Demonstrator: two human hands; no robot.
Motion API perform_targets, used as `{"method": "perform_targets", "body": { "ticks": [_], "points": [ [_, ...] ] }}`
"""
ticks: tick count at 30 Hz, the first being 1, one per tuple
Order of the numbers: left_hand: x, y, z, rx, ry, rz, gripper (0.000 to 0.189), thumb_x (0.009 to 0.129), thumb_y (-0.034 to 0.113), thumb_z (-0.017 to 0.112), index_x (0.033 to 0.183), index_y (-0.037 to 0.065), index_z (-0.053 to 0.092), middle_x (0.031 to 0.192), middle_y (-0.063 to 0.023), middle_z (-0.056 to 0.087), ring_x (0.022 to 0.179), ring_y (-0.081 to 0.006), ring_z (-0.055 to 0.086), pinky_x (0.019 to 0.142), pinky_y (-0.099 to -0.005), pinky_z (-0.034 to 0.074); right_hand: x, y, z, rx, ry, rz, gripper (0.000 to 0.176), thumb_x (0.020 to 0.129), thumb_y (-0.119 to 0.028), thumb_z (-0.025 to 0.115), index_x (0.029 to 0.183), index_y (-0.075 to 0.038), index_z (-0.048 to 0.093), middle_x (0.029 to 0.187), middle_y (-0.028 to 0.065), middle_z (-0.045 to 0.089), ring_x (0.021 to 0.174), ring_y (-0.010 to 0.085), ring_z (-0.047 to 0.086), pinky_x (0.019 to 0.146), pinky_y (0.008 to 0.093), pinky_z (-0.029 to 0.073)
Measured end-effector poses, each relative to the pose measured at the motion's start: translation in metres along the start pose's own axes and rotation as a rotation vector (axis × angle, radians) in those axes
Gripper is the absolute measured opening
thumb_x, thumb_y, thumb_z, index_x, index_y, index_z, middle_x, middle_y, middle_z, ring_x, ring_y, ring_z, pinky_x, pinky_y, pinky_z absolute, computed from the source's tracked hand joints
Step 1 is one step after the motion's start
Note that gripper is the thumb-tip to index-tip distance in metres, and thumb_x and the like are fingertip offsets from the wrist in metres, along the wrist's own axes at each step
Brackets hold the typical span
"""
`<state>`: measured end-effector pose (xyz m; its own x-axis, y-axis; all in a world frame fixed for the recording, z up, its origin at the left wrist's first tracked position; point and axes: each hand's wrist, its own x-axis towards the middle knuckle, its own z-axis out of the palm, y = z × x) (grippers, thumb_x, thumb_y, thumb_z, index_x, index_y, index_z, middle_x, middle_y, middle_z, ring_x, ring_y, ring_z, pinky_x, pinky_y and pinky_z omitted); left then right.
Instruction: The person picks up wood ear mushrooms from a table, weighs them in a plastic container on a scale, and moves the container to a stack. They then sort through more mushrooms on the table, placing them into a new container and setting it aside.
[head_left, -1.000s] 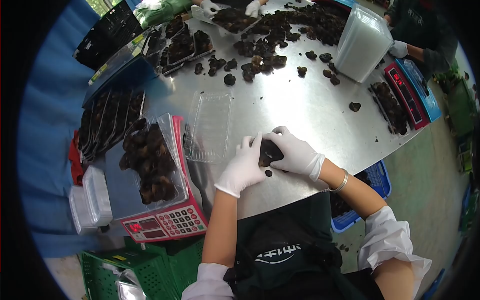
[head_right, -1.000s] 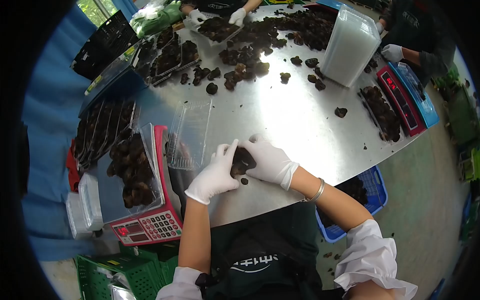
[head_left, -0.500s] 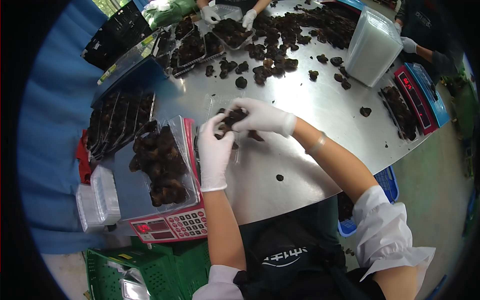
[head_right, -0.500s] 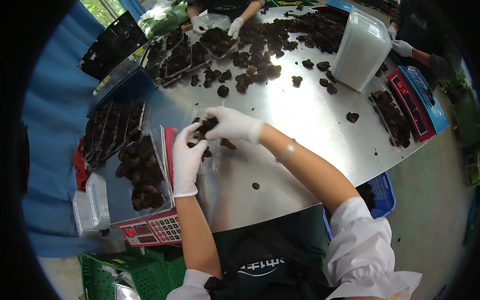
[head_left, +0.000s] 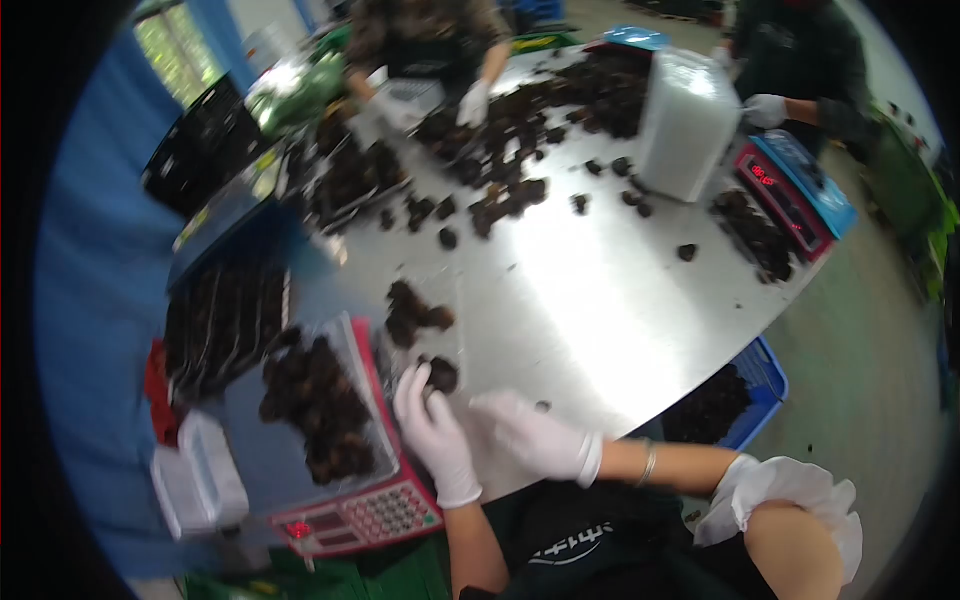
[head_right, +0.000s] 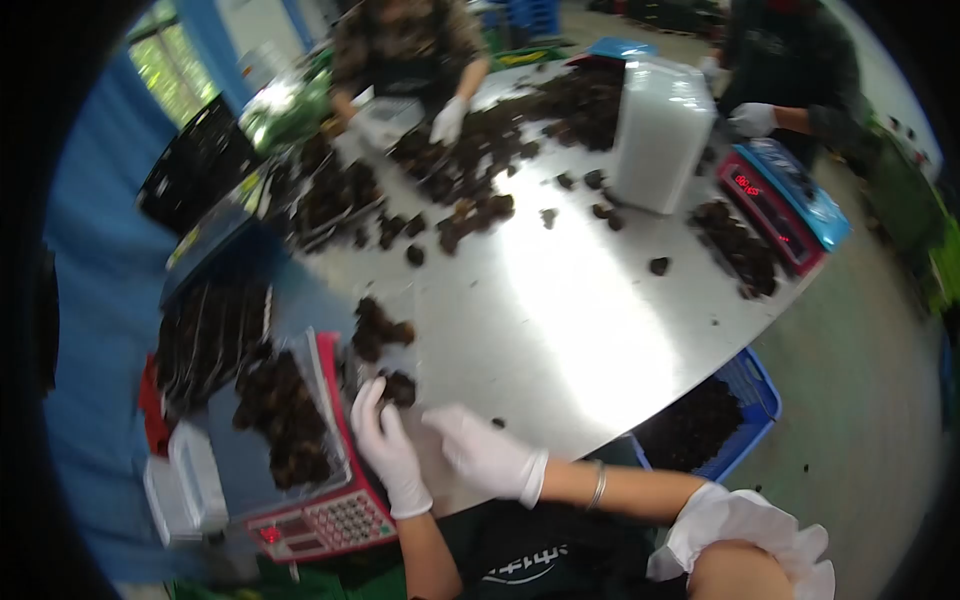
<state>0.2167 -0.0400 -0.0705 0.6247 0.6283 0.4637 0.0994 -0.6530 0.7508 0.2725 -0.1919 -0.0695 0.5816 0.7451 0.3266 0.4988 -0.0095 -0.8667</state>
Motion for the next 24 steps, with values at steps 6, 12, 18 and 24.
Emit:
{"method": "perform_targets", "body": {
  "ticks": [6,12,18,24],
  "points": [
    [-0.009,-0.004,0.009,-0.120,-0.020,0.013,0.034,0.095,0.007,0.046,0.124,-0.007,0.057,0.128,-0.0206,0.057,0.123,-0.0348,0.052,0.108,-0.0449,0.040,-0.024,0.020,0.048,-0.681,0.026,0.037,0.063,0.092,-0.028,0.057,0.139,0.010,0.042,0.146,0.0280,0.042,0.140,0.0384,0.037,0.119,0.0473,0.025],
    [-0.026,0.053,-0.004,-0.311,-0.207,-0.043,0.029,0.088,-0.001,0.056,0.116,-0.004,0.064,0.122,-0.0167,0.062,0.114,-0.0334,0.059,0.103,-0.0427,0.045,-0.028,0.030,-0.033,-0.652,0.172,0.438,0.078,0.092,-0.044,0.055,0.149,0.006,0.032,0.152,0.0261,0.037,0.144,0.0385,0.032,0.121,0.0483,0.019],
    [-0.061,0.083,-0.023,-0.232,-0.389,0.089,0.028,0.086,-0.001,0.058,0.112,-0.001,0.068,0.112,-0.0152,0.067,0.107,-0.0295,0.064,0.097,-0.0386,0.048,-0.124,0.040,-0.142,-0.965,0.466,0.853,0.073,0.093,-0.041,0.055,0.146,0.004,0.036,0.151,0.0252,0.038,0.143,0.0423,0.031,0.120,0.0524,0.020],
    [-0.068,0.070,-0.030,-0.265,-0.481,0.156,0.026,0.086,0.005,0.065,0.112,0.005,0.068,0.110,-0.0161,0.068,0.102,-0.0360,0.064,0.091,-0.0419,0.052,-0.189,0.046,-0.182,-1.177,0.906,0.390,0.027,0.089,-0.016,0.062,0.111,0.000,0.064,0.112,0.0201,0.065,0.110,0.0363,0.058,0.096,0.0486,0.043]
  ]
}}
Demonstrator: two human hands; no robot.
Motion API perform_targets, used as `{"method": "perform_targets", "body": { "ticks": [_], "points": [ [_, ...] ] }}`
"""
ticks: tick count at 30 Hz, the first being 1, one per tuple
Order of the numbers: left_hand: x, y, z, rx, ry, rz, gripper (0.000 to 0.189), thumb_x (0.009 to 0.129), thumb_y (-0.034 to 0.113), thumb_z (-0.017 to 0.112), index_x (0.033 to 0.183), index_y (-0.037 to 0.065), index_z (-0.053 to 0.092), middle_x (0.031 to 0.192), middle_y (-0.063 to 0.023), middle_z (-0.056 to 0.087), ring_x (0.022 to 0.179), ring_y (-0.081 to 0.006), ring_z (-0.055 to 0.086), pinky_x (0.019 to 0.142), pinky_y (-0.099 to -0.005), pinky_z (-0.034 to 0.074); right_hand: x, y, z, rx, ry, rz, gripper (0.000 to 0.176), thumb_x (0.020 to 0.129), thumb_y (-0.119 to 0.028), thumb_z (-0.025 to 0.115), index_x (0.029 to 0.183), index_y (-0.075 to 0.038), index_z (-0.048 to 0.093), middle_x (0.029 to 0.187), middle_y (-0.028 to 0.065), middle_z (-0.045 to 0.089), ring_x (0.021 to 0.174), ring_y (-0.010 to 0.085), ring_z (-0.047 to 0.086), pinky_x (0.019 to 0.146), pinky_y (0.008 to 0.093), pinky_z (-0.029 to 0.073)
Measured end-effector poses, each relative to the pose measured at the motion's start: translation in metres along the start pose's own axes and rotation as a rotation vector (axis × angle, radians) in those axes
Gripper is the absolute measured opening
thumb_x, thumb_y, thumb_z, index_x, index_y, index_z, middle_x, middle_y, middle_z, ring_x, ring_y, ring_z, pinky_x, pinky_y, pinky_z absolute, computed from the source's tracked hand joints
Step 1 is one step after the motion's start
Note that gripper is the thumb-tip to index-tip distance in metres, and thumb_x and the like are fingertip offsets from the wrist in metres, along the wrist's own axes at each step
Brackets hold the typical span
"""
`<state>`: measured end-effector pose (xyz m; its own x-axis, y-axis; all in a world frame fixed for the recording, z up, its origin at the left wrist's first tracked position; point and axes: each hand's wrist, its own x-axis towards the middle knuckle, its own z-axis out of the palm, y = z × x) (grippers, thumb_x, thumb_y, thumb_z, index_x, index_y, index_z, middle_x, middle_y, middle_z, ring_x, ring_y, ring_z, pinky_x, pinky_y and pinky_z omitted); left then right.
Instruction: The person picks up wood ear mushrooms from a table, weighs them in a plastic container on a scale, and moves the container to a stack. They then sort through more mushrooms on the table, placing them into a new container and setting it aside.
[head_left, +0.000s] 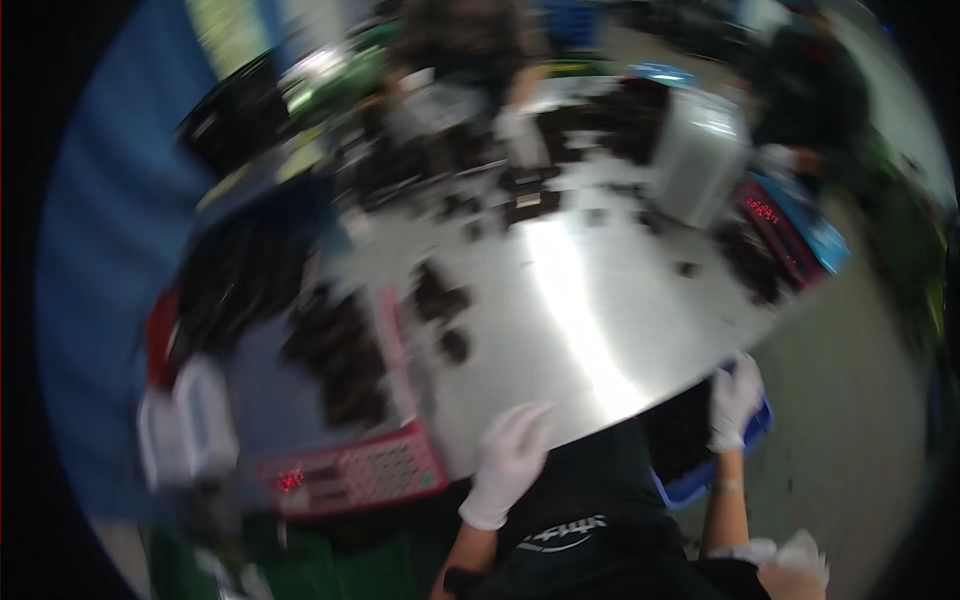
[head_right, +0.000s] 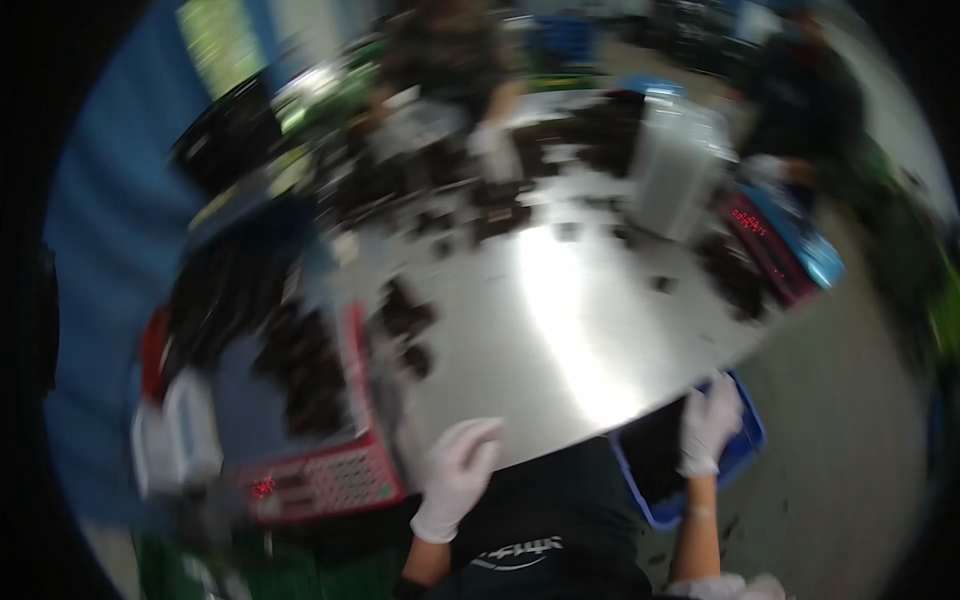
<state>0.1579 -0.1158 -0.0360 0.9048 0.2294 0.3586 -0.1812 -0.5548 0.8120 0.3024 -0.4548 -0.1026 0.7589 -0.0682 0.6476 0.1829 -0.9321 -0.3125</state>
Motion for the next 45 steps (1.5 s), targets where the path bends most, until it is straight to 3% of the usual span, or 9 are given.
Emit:
{"method": "perform_targets", "body": {
  "ticks": [4,7,11,15,19,24,33,42,45],
  "points": [
    [-0.019,-0.007,-0.016,-0.075,0.027,0.007,0.024,0.087,0.010,0.068,0.111,0.006,0.069,0.109,-0.0150,0.068,0.100,-0.0346,0.065,0.087,-0.0410,0.052,0.006,-0.045,0.029,0.221,-0.121,0.060,0.020,0.084,-0.012,0.073,0.092,-0.001,0.059,0.086,0.0125,0.057,0.083,0.0310,0.054,0.080,0.0418,0.044],
    [-0.032,-0.010,-0.030,-0.008,0.099,0.091,0.022,0.086,0.010,0.069,0.108,0.005,0.070,0.105,-0.0136,0.069,0.093,-0.0327,0.065,0.082,-0.0398,0.053,0.016,-0.144,0.045,0.560,-0.041,-0.220,0.048,0.079,-0.006,0.079,0.066,-0.003,0.032,0.062,0.0061,0.031,0.062,0.0217,0.033,0.058,0.0407,0.028],
    [-0.040,0.004,-0.088,0.293,0.328,0.193,0.020,0.086,0.007,0.067,0.105,0.003,0.070,0.100,-0.0110,0.070,0.084,-0.0289,0.066,0.076,-0.0368,0.054,0.047,-0.260,0.032,0.822,-0.535,-0.647,0.042,0.079,-0.007,0.077,0.060,-0.004,0.040,0.055,0.0076,0.035,0.056,0.0252,0.039,0.058,0.0380,0.035],
    [-0.030,-0.013,-0.175,0.481,0.820,0.008,0.022,0.089,-0.001,0.059,0.109,0.001,0.069,0.107,-0.0096,0.069,0.092,-0.0208,0.065,0.083,-0.0315,0.051,0.070,-0.372,0.017,1.085,-0.837,-0.571,0.034,0.086,-0.016,0.073,0.068,0.000,0.048,0.055,0.0106,0.046,0.047,0.0226,0.038,0.048,0.0320,0.033],
    [-0.029,-0.031,-0.232,0.214,1.025,-0.223,0.024,0.095,-0.001,0.056,0.116,0.001,0.067,0.117,-0.0053,0.065,0.097,-0.0119,0.060,0.086,-0.0274,0.048,0.075,-0.474,0.016,1.164,-0.778,-0.928,0.033,0.089,-0.032,0.070,0.104,-0.003,0.065,0.087,0.0123,0.065,0.072,0.0232,0.064,0.066,0.0343,0.051],
    [-0.039,-0.037,-0.225,0.190,1.054,-0.212,0.024,0.095,-0.003,0.054,0.115,-0.003,0.066,0.117,-0.0103,0.064,0.105,-0.0166,0.061,0.091,-0.0287,0.050,0.042,-0.550,0.061,0.809,-0.306,-1.427,0.032,0.082,-0.031,0.072,0.102,-0.006,0.071,0.114,0.0085,0.066,0.120,0.0297,0.052,0.101,0.0462,0.039],
    [-0.100,-0.056,-0.223,0.115,1.226,-0.378,0.024,0.098,-0.001,0.048,0.115,-0.005,0.065,0.111,-0.0069,0.063,0.090,-0.0116,0.057,0.086,-0.0264,0.047,0.090,-0.498,0.084,1.040,-0.688,-1.062,0.025,0.084,-0.021,0.071,0.100,-0.002,0.069,0.118,0.0101,0.065,0.117,0.0294,0.053,0.104,0.0413,0.038],
    [-0.058,-0.042,-0.195,0.314,0.904,-0.259,0.030,0.082,-0.005,0.061,0.110,0.001,0.068,0.116,-0.0108,0.065,0.106,-0.0247,0.061,0.096,-0.0360,0.047,0.112,-0.497,0.085,1.283,-1.362,-0.555,0.033,0.088,-0.027,0.070,0.109,-0.002,0.069,0.127,0.0121,0.061,0.126,0.0309,0.046,0.110,0.0410,0.034],
    [-0.030,-0.027,-0.182,0.499,0.641,-0.183,0.037,0.080,-0.001,0.068,0.117,0.004,0.067,0.120,-0.0115,0.064,0.116,-0.0299,0.057,0.103,-0.0402,0.043,0.103,-0.509,0.111,0.899,-0.889,-0.963,0.032,0.090,-0.028,0.071,0.113,-0.008,0.067,0.133,0.0122,0.055,0.125,0.0249,0.050,0.107,0.0374,0.038]
  ]
}}
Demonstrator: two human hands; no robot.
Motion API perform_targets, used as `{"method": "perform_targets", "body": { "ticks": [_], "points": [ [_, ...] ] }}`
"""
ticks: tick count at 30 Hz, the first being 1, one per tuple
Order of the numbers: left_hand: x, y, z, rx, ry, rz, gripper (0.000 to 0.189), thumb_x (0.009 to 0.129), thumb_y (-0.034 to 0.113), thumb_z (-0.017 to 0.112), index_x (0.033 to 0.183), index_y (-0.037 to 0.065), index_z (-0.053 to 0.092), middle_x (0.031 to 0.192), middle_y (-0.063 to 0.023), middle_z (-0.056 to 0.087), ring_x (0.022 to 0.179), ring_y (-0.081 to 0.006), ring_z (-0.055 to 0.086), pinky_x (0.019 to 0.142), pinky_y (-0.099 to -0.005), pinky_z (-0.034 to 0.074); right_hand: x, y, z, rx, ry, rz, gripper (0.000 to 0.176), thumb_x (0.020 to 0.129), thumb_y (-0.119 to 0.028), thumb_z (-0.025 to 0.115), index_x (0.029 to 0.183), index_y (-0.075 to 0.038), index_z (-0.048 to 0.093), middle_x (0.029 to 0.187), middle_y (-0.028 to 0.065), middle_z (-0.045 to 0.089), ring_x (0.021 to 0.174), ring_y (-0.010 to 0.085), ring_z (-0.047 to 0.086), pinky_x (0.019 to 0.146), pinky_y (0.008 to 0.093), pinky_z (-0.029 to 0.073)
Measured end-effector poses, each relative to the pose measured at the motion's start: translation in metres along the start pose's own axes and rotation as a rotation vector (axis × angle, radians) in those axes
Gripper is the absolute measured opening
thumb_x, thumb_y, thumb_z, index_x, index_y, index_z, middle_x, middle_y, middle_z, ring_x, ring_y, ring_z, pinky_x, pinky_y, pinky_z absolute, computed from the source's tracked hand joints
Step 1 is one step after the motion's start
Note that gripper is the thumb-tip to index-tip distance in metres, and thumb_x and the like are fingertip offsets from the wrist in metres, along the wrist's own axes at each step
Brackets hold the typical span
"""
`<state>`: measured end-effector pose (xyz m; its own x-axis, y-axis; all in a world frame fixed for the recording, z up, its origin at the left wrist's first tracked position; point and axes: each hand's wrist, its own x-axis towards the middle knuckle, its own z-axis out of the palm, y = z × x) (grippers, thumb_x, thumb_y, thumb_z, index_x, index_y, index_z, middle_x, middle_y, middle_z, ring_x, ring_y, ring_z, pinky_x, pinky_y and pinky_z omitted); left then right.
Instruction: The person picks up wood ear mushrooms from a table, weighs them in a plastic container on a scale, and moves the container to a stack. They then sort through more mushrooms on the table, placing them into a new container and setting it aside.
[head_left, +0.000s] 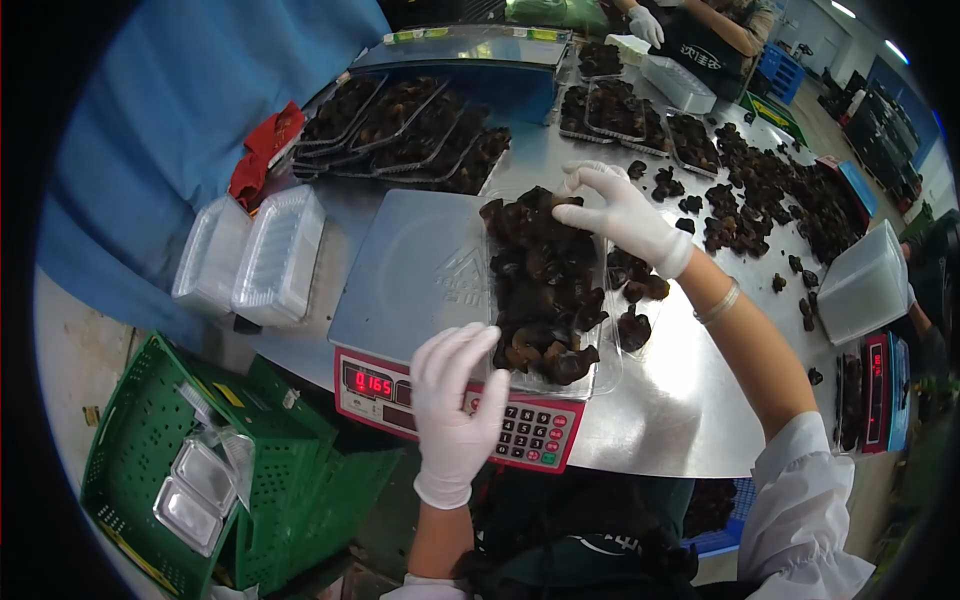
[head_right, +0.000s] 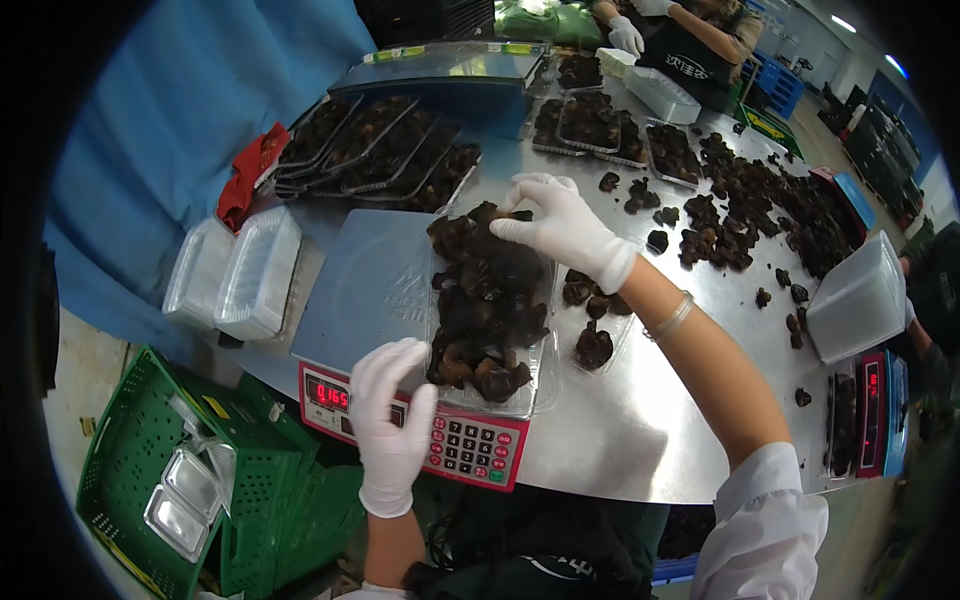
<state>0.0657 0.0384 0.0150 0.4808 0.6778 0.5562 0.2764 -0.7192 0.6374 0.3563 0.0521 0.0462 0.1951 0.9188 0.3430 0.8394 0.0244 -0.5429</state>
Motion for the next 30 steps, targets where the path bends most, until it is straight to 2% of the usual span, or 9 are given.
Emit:
{"method": "perform_targets", "body": {
  "ticks": [8,10,12,14,16,19,25,26,30],
  "points": [
    [0.005,0.006,0.005,-0.235,0.010,0.015,0.025,0.080,0.001,0.069,0.105,0.006,0.071,0.102,-0.0069,0.071,0.099,-0.0271,0.067,0.113,-0.0509,0.035,-0.014,-0.006,0.004,0.289,0.089,-0.127,0.051,0.095,-0.032,0.063,0.137,-0.007,0.051,0.146,0.0180,0.047,0.138,0.0357,0.040,0.114,0.0441,0.032],
    [0.010,0.010,0.011,-0.110,-0.052,0.034,0.023,0.080,0.000,0.069,0.101,0.008,0.072,0.102,-0.0054,0.072,0.099,-0.0244,0.068,0.111,-0.0517,0.036,-0.023,-0.020,0.016,0.039,0.067,-0.333,0.052,0.098,-0.030,0.058,0.140,-0.002,0.048,0.149,0.0228,0.042,0.140,0.0431,0.037,0.115,0.0443,0.033],
    [0.008,0.005,0.017,-0.103,-0.116,0.057,0.022,0.079,0.000,0.070,0.099,0.009,0.073,0.102,-0.0050,0.072,0.098,-0.0229,0.068,0.111,-0.0520,0.037,-0.033,-0.027,0.023,-0.287,-0.221,-0.337,0.059,0.100,-0.038,0.054,0.146,-0.004,0.043,0.150,0.0306,0.037,0.143,0.0435,0.032,0.118,0.0469,0.028],
    [0.009,0.008,0.011,-0.048,-0.133,0.106,0.023,0.078,0.000,0.070,0.099,0.009,0.073,0.102,-0.0054,0.072,0.098,-0.0231,0.068,0.111,-0.0518,0.038,-0.032,-0.026,0.016,-0.268,-0.234,-0.313,0.056,0.102,-0.037,0.049,0.148,-0.006,0.041,0.153,0.0281,0.034,0.144,0.0425,0.031,0.119,0.0452,0.024],
    [0.008,0.008,-0.004,-0.156,-0.097,0.072,0.024,0.077,-0.002,0.065,0.099,0.006,0.072,0.102,-0.0083,0.072,0.101,-0.0245,0.068,0.111,-0.0515,0.038,-0.032,-0.025,0.000,0.139,-0.147,-0.319,0.053,0.100,-0.036,0.053,0.142,-0.003,0.048,0.148,0.0292,0.040,0.140,0.0425,0.037,0.117,0.0451,0.029],
    [-0.008,-0.007,-0.021,-0.173,0.050,0.074,0.023,0.080,0.001,0.061,0.101,0.001,0.071,0.101,-0.0109,0.071,0.101,-0.0267,0.066,0.111,-0.0505,0.039,-0.039,-0.022,-0.027,0.253,-0.011,-0.304,0.039,0.100,-0.027,0.053,0.128,-0.002,0.059,0.136,0.0241,0.054,0.129,0.0362,0.050,0.111,0.0410,0.036],
    [-0.062,-0.031,-0.033,-0.165,0.277,0.007,0.014,0.080,0.004,0.062,0.091,0.001,0.071,0.090,-0.0119,0.071,0.080,-0.0279,0.065,0.080,-0.0400,0.052,-0.086,-0.031,-0.041,0.340,0.014,0.052,0.016,0.095,-0.014,0.061,0.101,-0.001,0.067,0.099,0.0104,0.067,0.094,0.0236,0.063,0.092,0.0360,0.047],
    [-0.069,-0.032,-0.032,-0.180,0.257,0.050,0.012,0.081,0.004,0.062,0.088,0.003,0.071,0.088,-0.0109,0.070,0.075,-0.0270,0.064,0.071,-0.0376,0.051,-0.095,-0.034,-0.040,0.313,-0.021,0.103,0.010,0.091,-0.011,0.064,0.095,-0.002,0.067,0.090,0.0070,0.066,0.085,0.0207,0.063,0.086,0.0352,0.048],
    [-0.087,-0.018,-0.018,-0.163,0.006,0.082,0.011,0.080,0.008,0.067,0.089,0.008,0.073,0.089,-0.0058,0.071,0.074,-0.0258,0.064,0.071,-0.0375,0.051,-0.123,-0.041,-0.034,0.162,-0.105,-0.166,0.018,0.079,-0.019,0.079,0.087,-0.010,0.067,0.084,0.0022,0.062,0.073,0.0190,0.054,0.075,0.0326,0.042]
  ]
}}
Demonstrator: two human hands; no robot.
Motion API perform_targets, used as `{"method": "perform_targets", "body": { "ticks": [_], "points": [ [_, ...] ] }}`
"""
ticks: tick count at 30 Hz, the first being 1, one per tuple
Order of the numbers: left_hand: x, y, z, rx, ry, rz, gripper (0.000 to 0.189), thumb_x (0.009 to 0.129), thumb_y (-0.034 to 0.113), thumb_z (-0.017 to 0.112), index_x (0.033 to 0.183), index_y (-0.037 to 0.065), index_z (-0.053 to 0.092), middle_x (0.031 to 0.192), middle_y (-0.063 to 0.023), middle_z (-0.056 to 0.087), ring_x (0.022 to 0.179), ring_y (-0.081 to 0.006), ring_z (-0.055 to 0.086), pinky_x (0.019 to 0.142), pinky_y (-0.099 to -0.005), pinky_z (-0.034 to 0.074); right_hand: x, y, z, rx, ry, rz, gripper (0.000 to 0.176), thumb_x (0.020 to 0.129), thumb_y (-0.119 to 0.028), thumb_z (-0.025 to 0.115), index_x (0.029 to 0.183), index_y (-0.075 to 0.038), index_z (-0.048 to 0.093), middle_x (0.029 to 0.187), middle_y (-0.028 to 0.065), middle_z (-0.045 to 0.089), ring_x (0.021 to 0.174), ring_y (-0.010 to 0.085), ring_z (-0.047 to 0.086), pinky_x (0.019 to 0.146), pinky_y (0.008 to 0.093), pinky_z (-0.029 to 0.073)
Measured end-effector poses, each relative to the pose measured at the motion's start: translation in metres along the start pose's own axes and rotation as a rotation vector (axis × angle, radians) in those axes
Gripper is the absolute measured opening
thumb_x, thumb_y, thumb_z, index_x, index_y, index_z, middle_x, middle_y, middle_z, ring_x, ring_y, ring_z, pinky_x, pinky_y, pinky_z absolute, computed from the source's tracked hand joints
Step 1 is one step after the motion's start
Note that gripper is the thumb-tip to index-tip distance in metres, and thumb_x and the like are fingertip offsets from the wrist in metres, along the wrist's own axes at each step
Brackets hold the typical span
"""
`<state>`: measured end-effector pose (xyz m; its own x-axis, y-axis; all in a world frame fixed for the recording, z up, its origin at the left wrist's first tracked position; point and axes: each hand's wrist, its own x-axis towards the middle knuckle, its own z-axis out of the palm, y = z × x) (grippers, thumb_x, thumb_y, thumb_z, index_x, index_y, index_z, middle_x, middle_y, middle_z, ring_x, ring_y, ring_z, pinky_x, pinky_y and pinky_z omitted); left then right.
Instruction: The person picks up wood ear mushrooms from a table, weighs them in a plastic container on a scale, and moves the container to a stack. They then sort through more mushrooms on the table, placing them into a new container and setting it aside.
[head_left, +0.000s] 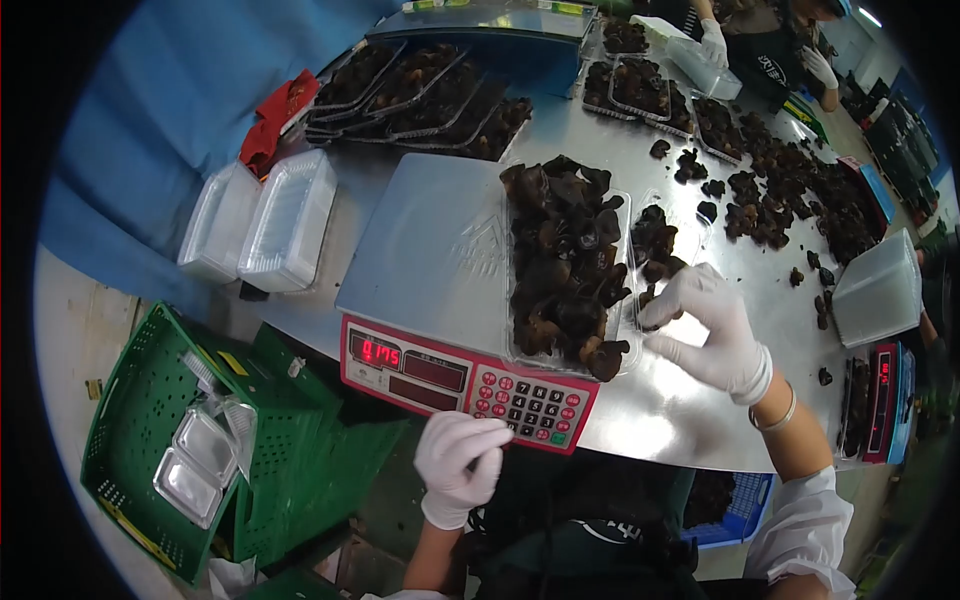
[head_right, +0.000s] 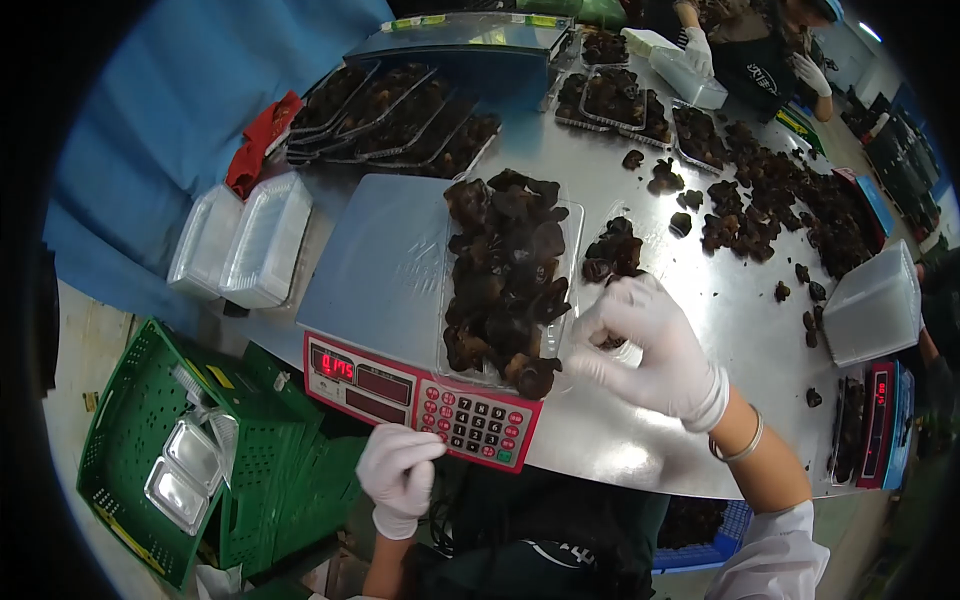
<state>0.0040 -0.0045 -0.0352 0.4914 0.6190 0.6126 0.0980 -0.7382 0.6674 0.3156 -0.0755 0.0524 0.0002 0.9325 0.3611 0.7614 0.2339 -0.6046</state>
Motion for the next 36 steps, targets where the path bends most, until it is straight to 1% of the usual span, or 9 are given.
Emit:
{"method": "perform_targets", "body": {
  "ticks": [3,6,14,16,19,22,26,32,36],
  "points": [
    [-0.003,0.009,0.017,-0.087,-0.072,0.009,0.008,0.082,0.010,0.069,0.088,0.007,0.074,0.088,-0.0072,0.072,0.075,-0.0261,0.065,0.072,-0.0367,0.051,-0.006,-0.016,0.012,-0.177,-0.007,-0.123,0.047,0.067,-0.048,0.086,0.085,-0.012,0.063,0.079,0.0019,0.055,0.076,0.0209,0.052,0.075,0.0343,0.035],
    [-0.003,0.012,0.029,-0.141,-0.078,0.030,0.009,0.082,0.009,0.070,0.089,0.008,0.075,0.089,-0.0069,0.072,0.074,-0.0256,0.065,0.071,-0.0361,0.051,-0.005,-0.033,0.023,-0.345,-0.048,-0.152,0.051,0.067,-0.051,0.085,0.087,-0.012,0.060,0.081,0.0035,0.051,0.077,0.0234,0.051,0.075,0.0356,0.035],
    [-0.005,0.013,0.023,-0.214,-0.091,0.009,0.009,0.084,0.012,0.069,0.088,0.007,0.075,0.089,-0.0078,0.073,0.076,-0.0255,0.067,0.072,-0.0358,0.051,0.010,-0.019,0.020,-0.256,0.023,-0.044,0.023,0.073,-0.020,0.081,0.088,-0.011,0.065,0.081,0.0058,0.053,0.080,0.0268,0.053,0.077,0.0378,0.041],
    [-0.009,0.011,0.022,-0.219,-0.082,-0.050,0.012,0.081,0.007,0.069,0.091,0.007,0.075,0.092,-0.0064,0.072,0.078,-0.0250,0.066,0.074,-0.0359,0.051,0.015,-0.011,0.012,-0.078,0.034,0.047,0.012,0.078,-0.010,0.075,0.086,-0.007,0.067,0.076,0.0052,0.054,0.076,0.0212,0.054,0.073,0.0333,0.044],
    [-0.010,0.010,0.025,-0.245,-0.090,-0.061,0.012,0.080,0.006,0.069,0.090,0.007,0.075,0.092,-0.0067,0.073,0.078,-0.0249,0.067,0.074,-0.0352,0.051,0.027,-0.011,-0.003,0.282,0.036,0.303,0.010,0.084,-0.009,0.073,0.088,-0.002,0.067,0.079,-0.0017,0.056,0.077,0.0064,0.053,0.070,0.0246,0.045],
    [-0.007,0.011,0.027,-0.250,-0.096,-0.057,0.014,0.088,0.017,0.068,0.088,0.005,0.074,0.089,-0.0086,0.073,0.077,-0.0247,0.068,0.073,-0.0356,0.052,0.052,-0.016,-0.008,0.527,-0.035,0.484,0.019,0.089,-0.020,0.071,0.086,-0.002,0.068,0.081,-0.0029,0.061,0.074,0.0054,0.053,0.071,0.0238,0.045],
    [-0.001,0.012,0.023,-0.255,-0.100,-0.044,0.011,0.081,0.007,0.069,0.090,0.006,0.075,0.091,-0.0073,0.073,0.077,-0.0249,0.067,0.074,-0.0351,0.051,0.062,0.008,0.020,-0.100,0.059,0.424,0.030,0.084,-0.026,0.077,0.076,-0.002,0.060,0.068,-0.0009,0.058,0.065,0.0083,0.051,0.061,0.0269,0.044],
    [-0.002,0.008,0.021,-0.258,-0.063,-0.109,0.010,0.083,0.010,0.069,0.090,0.006,0.076,0.091,-0.0079,0.073,0.078,-0.0254,0.067,0.074,-0.0359,0.051,0.042,0.015,0.011,0.279,0.226,0.483,0.021,0.089,-0.016,0.071,0.078,-0.005,0.057,0.065,-0.0037,0.054,0.059,0.0047,0.047,0.056,0.0231,0.039],
    [0.002,0.009,0.028,-0.307,-0.066,-0.131,0.011,0.087,0.006,0.066,0.094,0.005,0.074,0.090,-0.0092,0.073,0.073,-0.0216,0.067,0.069,-0.0315,0.053,0.016,0.035,0.005,0.392,0.268,0.525,0.018,0.097,-0.021,0.062,0.090,-0.006,0.058,0.077,-0.0048,0.054,0.070,0.0030,0.049,0.062,0.0207,0.041]
  ]
}}
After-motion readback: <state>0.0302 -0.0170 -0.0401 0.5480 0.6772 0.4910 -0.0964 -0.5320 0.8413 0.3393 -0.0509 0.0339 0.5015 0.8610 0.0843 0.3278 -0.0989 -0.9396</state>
